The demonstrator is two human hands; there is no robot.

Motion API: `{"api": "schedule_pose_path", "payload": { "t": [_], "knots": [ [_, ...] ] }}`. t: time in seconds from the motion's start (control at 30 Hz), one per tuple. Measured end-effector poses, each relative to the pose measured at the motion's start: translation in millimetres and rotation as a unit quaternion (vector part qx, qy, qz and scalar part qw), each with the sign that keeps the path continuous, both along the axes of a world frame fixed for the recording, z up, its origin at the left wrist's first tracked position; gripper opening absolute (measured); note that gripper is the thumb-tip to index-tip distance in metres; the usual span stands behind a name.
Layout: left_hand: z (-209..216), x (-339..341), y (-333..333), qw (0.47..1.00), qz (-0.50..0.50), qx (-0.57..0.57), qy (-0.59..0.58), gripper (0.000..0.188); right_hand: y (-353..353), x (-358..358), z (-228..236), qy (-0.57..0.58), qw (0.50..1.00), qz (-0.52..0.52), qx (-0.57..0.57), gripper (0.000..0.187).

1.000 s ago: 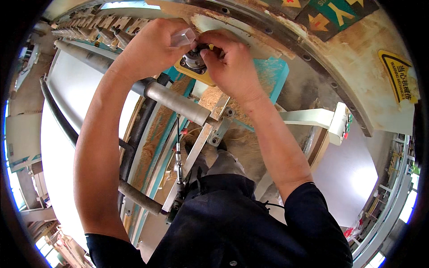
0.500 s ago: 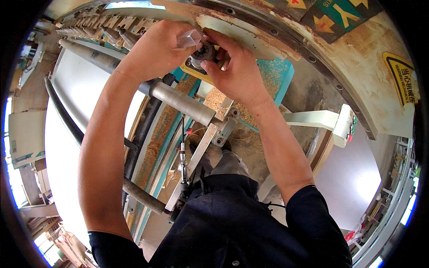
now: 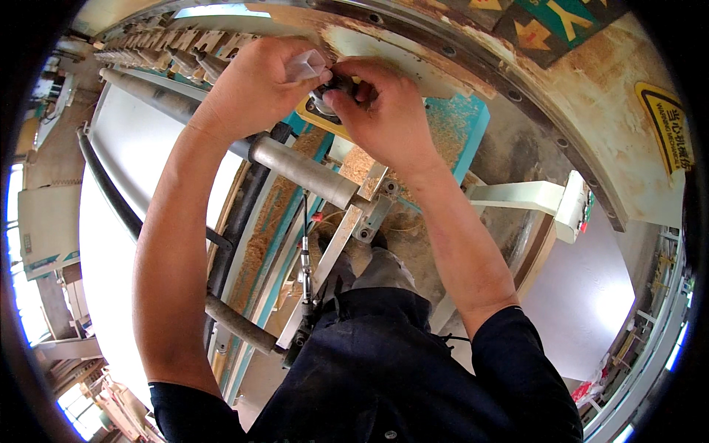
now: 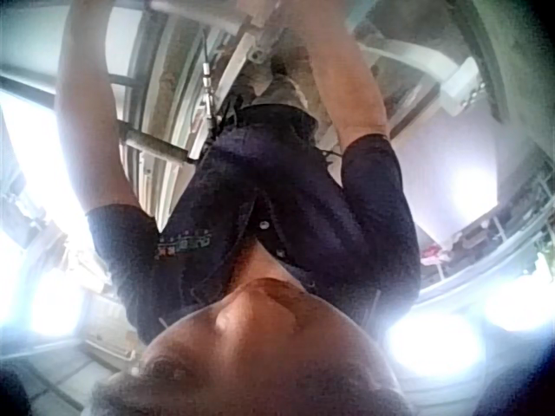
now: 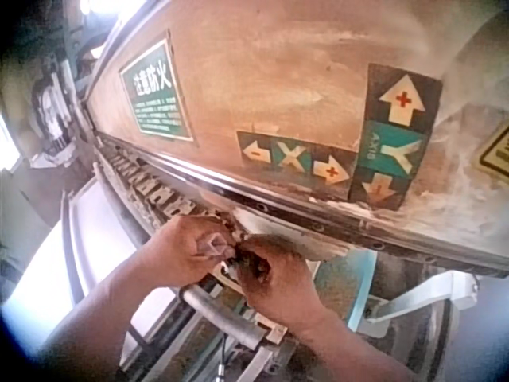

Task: The person adjusts a large industrial machine using a wrench and a pneumatic tool. They then pick up a small yellow-handled tool, walk to a nearby desk, and open a drawer.

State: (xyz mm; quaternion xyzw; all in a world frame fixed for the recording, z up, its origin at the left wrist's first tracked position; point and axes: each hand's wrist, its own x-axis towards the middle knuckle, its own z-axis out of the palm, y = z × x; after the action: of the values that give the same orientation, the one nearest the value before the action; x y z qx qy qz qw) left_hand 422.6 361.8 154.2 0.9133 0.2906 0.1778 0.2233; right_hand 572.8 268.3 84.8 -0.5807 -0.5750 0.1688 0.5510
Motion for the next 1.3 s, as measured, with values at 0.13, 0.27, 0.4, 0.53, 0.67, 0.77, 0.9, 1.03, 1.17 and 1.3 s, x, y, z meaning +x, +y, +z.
{"api": "schedule_pose_path", "payload": {
  "t": [0.13, 0.27, 0.4, 0.53, 0.67, 0.77, 0.9, 1.03, 1.17, 1.3],
  "knots": [
    [0, 1, 0, 1.0, -0.001, -0.017, -0.006, 0.019, 8, -1, -4, -0.028, 0.999, -0.027, 0.013, 0.018],
    [-4, -2, 5, 1.0, -0.01, -0.022, -0.013, 0.018, 7, -7, 3, 0.0, 1.0, -0.024, -0.006, 0.015],
    [-6, -2, 6, 1.0, -0.01, -0.012, -0.009, 0.019, 9, -7, -4, -0.002, 0.999, -0.027, 0.028, 0.014],
    [-6, -2, 6, 1.0, -0.011, -0.015, -0.001, 0.02, 11, -8, -9, -0.009, 0.998, -0.027, 0.064, 0.015],
    [-10, -2, 7, 1.0, -0.005, -0.007, 0.013, 0.018, 9, -7, -3, -0.005, 0.999, -0.029, 0.029, 0.013],
    [-9, -1, 2, 1.0, 0.013, -0.003, 0.023, 0.017, 7, -6, -2, -0.004, 0.999, -0.03, 0.015, 0.011],
    [-4, 1, 1, 1.0, -0.001, 0.007, 0.009, 0.018, 7, -7, -4, 0.019, 0.999, -0.029, 0.038, 0.012],
    [1, 0, -3, 1.0, 0.014, -0.02, 0.018, 0.02, 6, -10, -3, 0.036, 0.998, -0.038, 0.03, 0.014],
    [-1, -1, -3, 1.0, 0.014, -0.018, 0.003, 0.023, 6, -10, -1, 0.07, 0.997, -0.024, 0.019, 0.013],
    [10, 0, -9, 0.995, 0.036, -0.083, 0.036, 0.03, 4, -8, 3, 0.092, 0.996, -0.017, 0.01, 0.013]
  ]
}}
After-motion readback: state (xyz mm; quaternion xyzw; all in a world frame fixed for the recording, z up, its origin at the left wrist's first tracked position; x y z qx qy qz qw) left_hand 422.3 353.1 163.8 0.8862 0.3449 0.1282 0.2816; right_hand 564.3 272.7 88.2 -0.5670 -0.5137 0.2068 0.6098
